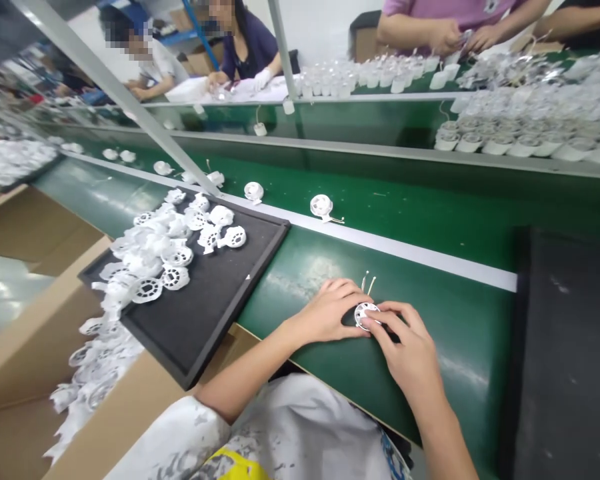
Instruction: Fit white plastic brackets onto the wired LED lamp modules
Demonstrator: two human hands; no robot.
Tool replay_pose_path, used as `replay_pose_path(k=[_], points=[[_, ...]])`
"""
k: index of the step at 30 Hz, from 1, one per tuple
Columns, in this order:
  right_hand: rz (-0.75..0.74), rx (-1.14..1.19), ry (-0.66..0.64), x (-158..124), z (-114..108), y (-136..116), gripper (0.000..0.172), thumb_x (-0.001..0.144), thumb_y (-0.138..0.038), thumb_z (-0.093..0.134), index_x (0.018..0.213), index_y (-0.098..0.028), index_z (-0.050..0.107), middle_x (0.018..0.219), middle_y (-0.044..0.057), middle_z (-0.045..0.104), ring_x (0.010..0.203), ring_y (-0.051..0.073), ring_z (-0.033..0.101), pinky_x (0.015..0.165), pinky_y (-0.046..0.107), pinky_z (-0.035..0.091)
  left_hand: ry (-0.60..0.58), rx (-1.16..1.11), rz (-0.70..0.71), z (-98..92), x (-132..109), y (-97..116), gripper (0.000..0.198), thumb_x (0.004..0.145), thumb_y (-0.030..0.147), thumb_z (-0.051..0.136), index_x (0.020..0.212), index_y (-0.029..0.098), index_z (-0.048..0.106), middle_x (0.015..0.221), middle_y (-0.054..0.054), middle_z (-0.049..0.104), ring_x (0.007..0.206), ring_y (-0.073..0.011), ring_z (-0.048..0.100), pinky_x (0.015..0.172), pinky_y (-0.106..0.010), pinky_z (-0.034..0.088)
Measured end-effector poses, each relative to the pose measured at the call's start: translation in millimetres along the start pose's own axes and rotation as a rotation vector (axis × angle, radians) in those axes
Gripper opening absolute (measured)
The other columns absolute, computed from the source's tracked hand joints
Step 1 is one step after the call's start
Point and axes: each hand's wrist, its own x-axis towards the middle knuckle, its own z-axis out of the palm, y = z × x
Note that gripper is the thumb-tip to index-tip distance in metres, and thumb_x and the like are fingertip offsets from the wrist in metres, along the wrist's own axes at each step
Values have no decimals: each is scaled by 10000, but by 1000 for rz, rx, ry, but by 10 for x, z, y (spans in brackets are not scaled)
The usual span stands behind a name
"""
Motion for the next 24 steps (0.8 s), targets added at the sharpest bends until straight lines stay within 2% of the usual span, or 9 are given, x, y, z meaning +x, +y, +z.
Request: replay_pose_path(k=[3, 8, 10, 13, 16, 18, 19, 21, 24], points=[[-44, 22, 70, 25, 75, 0, 181, 1018, -440, 680, 992, -321, 814, 1125, 20, 701, 974, 193, 701, 786, 321, 565, 18, 159, -15, -337, -120, -82, 736, 926, 672, 698, 1504, 250, 528, 1451, -96, 641, 1378, -291, 541, 1145, -436, 386], [-55, 22, 89, 73, 73, -76, 189, 1022, -424, 678, 1007, -287, 808, 1098, 44, 696, 1005, 214, 678, 812, 344, 565, 394, 672, -695, -1482, -705, -755, 491, 1033, 489, 577, 1291, 79, 651, 1248, -165, 682, 1175, -304, 614, 1026, -435, 451], [-60, 38, 114, 34, -22, -163, 206, 1025, -416, 666, 1089, -271, 798, 1145, 72, 685, 1058, 237, 666, 827, 361, 572, 401, 660, -710, -1687, -909, -983, 386, 1048, 399, 546, 1102, 46, 692, 1088, -145, 711, 1090, -292, 626, 1022, -467, 442], [-15, 145, 154, -105, -179, -361, 252, 1069, -376, 584, 1219, -267, 754, 1119, 78, 695, 1015, 223, 673, 839, 362, 575, 475, 608, -615, -1383, -960, -909, 273, 1057, 313, 512, 1021, 105, 685, 1014, -118, 725, 1027, -271, 647, 996, -457, 435], [137, 472, -55, -261, -234, -580, 368, 1100, -457, 509, 1412, -315, 643, 1082, 48, 722, 876, 183, 685, 744, 312, 592, 627, 440, -256, -590, -817, -281, 147, 1045, 258, 549, 1058, 179, 672, 1093, -100, 755, 1069, -248, 676, 981, -418, 437], [210, 650, -182, -327, -230, -672, 444, 1088, -520, 519, 1493, -345, 573, 1238, 56, 719, 1012, 199, 707, 846, 325, 612, 553, 212, 143, -72, -705, 214, 96, 1004, 173, 610, 1026, 240, 676, 1028, -33, 779, 1020, -217, 703, 951, -404, 433], [229, 693, -204, -342, -233, -690, 450, 1081, -527, 537, 1495, -353, 570, 1335, 58, 695, 1130, 214, 696, 944, 344, 601, 589, 92, 199, 124, -649, 410, 122, 991, 137, 621, 1042, 234, 674, 1017, -34, 780, 997, -207, 702, 912, -386, 450], [251, 717, -179, -328, -273, -675, 414, 1067, -502, 584, 1454, -357, 600, 1444, 52, 649, 1297, 234, 643, 1083, 368, 550, 608, -15, 249, 343, -534, 624, 192, 968, 88, 640, 1086, 236, 671, 1031, -33, 775, 1020, -207, 690, 889, -373, 463], [249, 639, -95, -187, -391, -576, 513, 978, -462, 735, 1452, -349, 576, 1433, 68, 628, 1317, 251, 626, 1059, 378, 578, 572, 17, 116, 326, -382, 523, 333, 928, 194, 747, 1236, 251, 634, 1197, -77, 730, 1155, -268, 641, 979, -431, 464]])
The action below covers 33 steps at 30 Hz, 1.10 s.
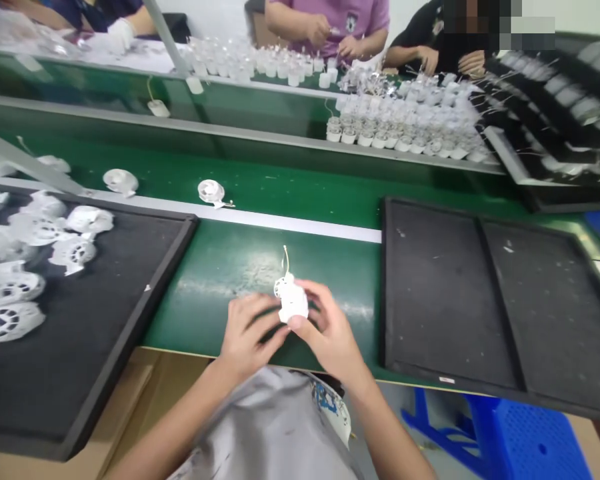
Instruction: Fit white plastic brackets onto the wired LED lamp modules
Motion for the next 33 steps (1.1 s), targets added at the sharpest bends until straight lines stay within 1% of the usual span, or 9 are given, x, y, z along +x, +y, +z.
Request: replay_pose_path(k=[2, 4, 5, 7, 11, 18, 25, 30, 33], points=[[-32, -189, 33, 150, -91, -12, 632, 889, -419, 834, 1455, -338, 563, 1388, 77, 621, 1280, 263, 629, 1044, 403, 589, -117, 47, -175, -30, 86, -210, 586, 871, 317, 817, 1387, 245, 547, 1306, -117, 674, 1213, -313, 599, 1031, -483, 454], [-62, -407, -13, 301, -135, -1, 643, 854, -387, 863, 1430, -327, 583, 1353, 76, 616, 1243, 267, 636, 1065, 433, 571, -271, 60, -302, -26, 132, -394, 811, 848, 361, 820, 1535, 228, 409, 1348, -135, 649, 1245, -338, 566, 1058, -514, 439], [-80, -486, -55, 364, -141, 14, 614, 858, -385, 859, 1409, -320, 596, 1343, 72, 614, 1231, 265, 640, 1080, 442, 557, -338, 64, -323, -5, 138, -457, 869, 864, 354, 797, 1591, 227, 339, 1358, -136, 646, 1265, -344, 551, 1072, -523, 428], [-104, -574, -141, 446, -135, 55, 562, 888, -390, 834, 1393, -311, 599, 1344, 68, 605, 1245, 259, 634, 1109, 442, 529, -408, 72, -325, 58, 124, -525, 917, 913, 340, 740, 1659, 222, 220, 1380, -142, 640, 1304, -348, 525, 1098, -530, 405], [-114, -645, -232, 481, -127, 117, 548, 932, -399, 801, 1422, -303, 576, 1360, 69, 586, 1275, 243, 605, 1109, 415, 517, -436, 84, -314, 145, 80, -527, 967, 949, 384, 715, 1691, 217, 117, 1425, -145, 626, 1339, -351, 509, 1126, -532, 375], [-183, -811, -326, 531, -153, 66, 497, 954, -395, 778, 1410, -279, 616, 1251, 80, 657, 1185, 278, 590, 1063, 473, 537, -442, 67, -313, 125, 103, -514, 956, 892, 326, 747, 1663, 187, 199, 1449, -160, 611, 1344, -351, 537, 1163, -529, 356], [-176, -861, -272, 523, -141, 94, 524, 949, -426, 781, 1417, -265, 613, 1295, 89, 665, 1214, 295, 590, 1057, 470, 530, -453, 52, -333, 127, 123, -490, 934, 862, 262, 750, 1641, 178, 241, 1431, -143, 622, 1338, -338, 533, 1173, -520, 363], [-128, -960, -401, 668, -191, 70, 488, 944, -525, 764, 1336, -266, 634, 1266, 78, 687, 1166, 296, 584, 969, 448, 519, -460, 44, -313, 134, 136, -524, 933, 867, 265, 712, 1658, 171, 228, 1442, -153, 614, 1363, -355, 525, 1193, -543, 371], [-147, -1021, -415, 694, -153, 52, 529, 965, -537, 734, 1371, -227, 599, 1267, 102, 687, 1149, 295, 590, 981, 455, 498, -461, -19, -275, 45, 164, -565, 820, 852, 292, 693, 1601, 165, 384, 1467, -165, 606, 1393, -357, 525, 1216, -555, 370]])
